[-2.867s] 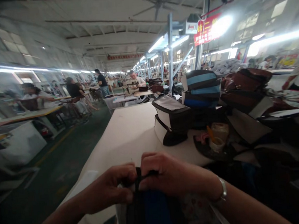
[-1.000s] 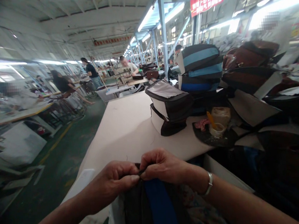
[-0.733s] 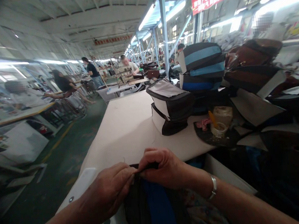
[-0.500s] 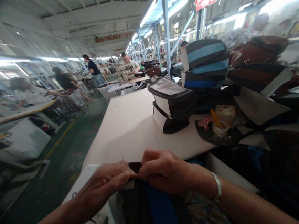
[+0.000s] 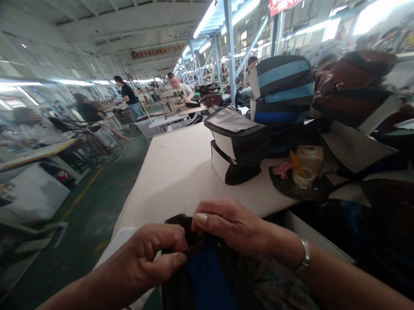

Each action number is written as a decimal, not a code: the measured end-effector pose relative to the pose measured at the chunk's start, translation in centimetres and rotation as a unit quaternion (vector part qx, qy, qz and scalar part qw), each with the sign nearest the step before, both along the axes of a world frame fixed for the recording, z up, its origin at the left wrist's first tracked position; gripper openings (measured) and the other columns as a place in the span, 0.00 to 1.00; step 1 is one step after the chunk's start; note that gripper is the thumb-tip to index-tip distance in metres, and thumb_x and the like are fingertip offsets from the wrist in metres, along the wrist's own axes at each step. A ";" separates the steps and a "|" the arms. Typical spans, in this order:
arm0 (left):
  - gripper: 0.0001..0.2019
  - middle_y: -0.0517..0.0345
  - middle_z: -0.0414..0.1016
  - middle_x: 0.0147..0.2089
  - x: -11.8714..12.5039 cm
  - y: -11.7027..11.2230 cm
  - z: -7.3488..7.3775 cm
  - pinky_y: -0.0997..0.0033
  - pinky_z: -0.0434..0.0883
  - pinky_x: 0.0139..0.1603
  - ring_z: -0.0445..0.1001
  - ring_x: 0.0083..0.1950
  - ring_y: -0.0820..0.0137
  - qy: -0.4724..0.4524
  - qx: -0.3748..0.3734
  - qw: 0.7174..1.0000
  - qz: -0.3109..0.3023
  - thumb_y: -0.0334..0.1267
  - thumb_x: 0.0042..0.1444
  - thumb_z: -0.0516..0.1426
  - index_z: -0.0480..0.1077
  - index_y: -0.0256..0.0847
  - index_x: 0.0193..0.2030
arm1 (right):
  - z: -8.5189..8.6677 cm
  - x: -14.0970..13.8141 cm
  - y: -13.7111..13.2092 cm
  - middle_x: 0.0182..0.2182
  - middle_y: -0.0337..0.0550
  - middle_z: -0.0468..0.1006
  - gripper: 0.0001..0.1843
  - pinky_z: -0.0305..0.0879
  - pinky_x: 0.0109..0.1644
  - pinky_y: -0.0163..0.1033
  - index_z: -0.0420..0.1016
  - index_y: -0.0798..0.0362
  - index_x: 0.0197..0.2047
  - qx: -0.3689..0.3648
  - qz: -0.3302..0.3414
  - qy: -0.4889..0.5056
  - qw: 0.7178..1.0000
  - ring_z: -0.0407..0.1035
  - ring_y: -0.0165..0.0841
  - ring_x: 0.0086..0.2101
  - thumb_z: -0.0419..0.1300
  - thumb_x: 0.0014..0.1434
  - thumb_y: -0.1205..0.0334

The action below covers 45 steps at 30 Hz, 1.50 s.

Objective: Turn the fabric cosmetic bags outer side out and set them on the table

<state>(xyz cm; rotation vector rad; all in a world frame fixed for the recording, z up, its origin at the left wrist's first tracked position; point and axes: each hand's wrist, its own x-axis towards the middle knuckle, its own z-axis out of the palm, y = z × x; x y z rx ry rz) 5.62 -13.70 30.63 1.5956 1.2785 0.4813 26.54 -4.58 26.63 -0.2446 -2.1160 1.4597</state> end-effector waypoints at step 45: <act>0.11 0.66 0.58 0.24 -1.1 -3.3 -0.3 0.72 0.49 0.27 0.52 0.27 0.76 -0.069 -0.059 0.983 0.157 0.43 0.48 0.61 0.67 0.37 0.29 | 0.2 -3.8 0.5 0.27 0.32 0.63 0.08 0.52 0.31 0.30 0.72 0.59 0.38 -0.181 0.225 -0.076 0.954 0.54 0.23 0.27 0.65 0.61 0.63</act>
